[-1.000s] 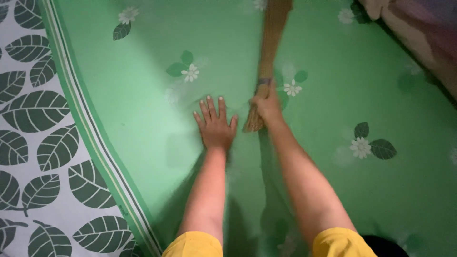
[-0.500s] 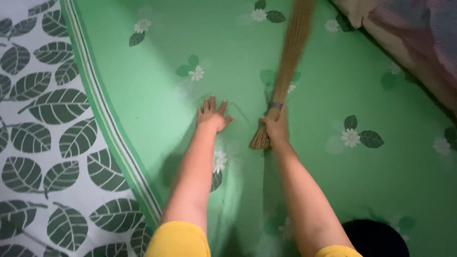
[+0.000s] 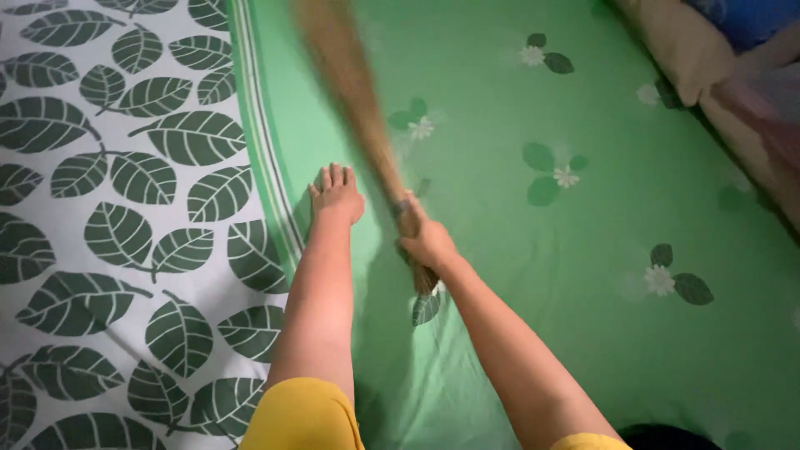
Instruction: The person sweeps a patterned floor mat using a traditional straw broom. They repeatedly brush the surface in back-and-forth motions, focusing on the seam between a leaf-patterned section and a green floral section.
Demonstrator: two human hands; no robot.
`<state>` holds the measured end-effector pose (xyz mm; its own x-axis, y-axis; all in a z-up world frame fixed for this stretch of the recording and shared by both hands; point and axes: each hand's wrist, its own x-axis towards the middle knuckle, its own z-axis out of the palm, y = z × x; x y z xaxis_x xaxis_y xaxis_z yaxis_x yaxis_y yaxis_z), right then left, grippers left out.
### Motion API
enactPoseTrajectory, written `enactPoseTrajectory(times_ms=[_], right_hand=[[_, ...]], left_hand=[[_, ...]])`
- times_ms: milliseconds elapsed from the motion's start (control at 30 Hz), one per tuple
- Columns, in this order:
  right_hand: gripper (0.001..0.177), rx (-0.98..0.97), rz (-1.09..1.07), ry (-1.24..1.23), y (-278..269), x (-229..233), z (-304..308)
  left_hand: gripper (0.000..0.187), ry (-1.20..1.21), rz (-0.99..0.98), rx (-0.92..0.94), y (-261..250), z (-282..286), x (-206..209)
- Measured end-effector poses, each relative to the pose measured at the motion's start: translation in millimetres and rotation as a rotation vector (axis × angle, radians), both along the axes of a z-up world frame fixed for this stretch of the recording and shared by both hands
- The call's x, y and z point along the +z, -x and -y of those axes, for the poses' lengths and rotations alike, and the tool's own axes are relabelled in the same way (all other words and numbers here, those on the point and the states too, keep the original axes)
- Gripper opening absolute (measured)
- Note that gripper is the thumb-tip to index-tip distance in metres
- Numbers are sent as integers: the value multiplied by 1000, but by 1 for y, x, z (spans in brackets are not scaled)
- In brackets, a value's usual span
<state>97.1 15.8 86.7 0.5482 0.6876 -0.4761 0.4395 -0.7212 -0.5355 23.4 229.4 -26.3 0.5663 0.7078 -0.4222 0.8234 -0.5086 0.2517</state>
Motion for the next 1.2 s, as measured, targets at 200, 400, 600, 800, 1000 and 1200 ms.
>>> enactPoseTrajectory(times_ms=[200, 400, 600, 800, 1000, 1200], right_hand=[[89, 325, 123, -15, 14, -8, -29], [81, -16, 141, 54, -56, -8, 16], [91, -495, 46, -13, -131, -50, 78], [88, -533, -93, -86, -72, 1, 52], [88, 16, 141, -9, -22, -11, 32], [87, 181, 233, 46, -40, -8, 44]], left_hand=[[68, -73, -39, -38, 40, 21, 40], [77, -78, 53, -6, 31, 45, 50], [74, -112, 67, -67, 16, 77, 45], [70, -159, 34, -81, 3, 114, 56], [68, -199, 105, -55, -5, 129, 40], [67, -237, 54, -17, -16, 137, 33]])
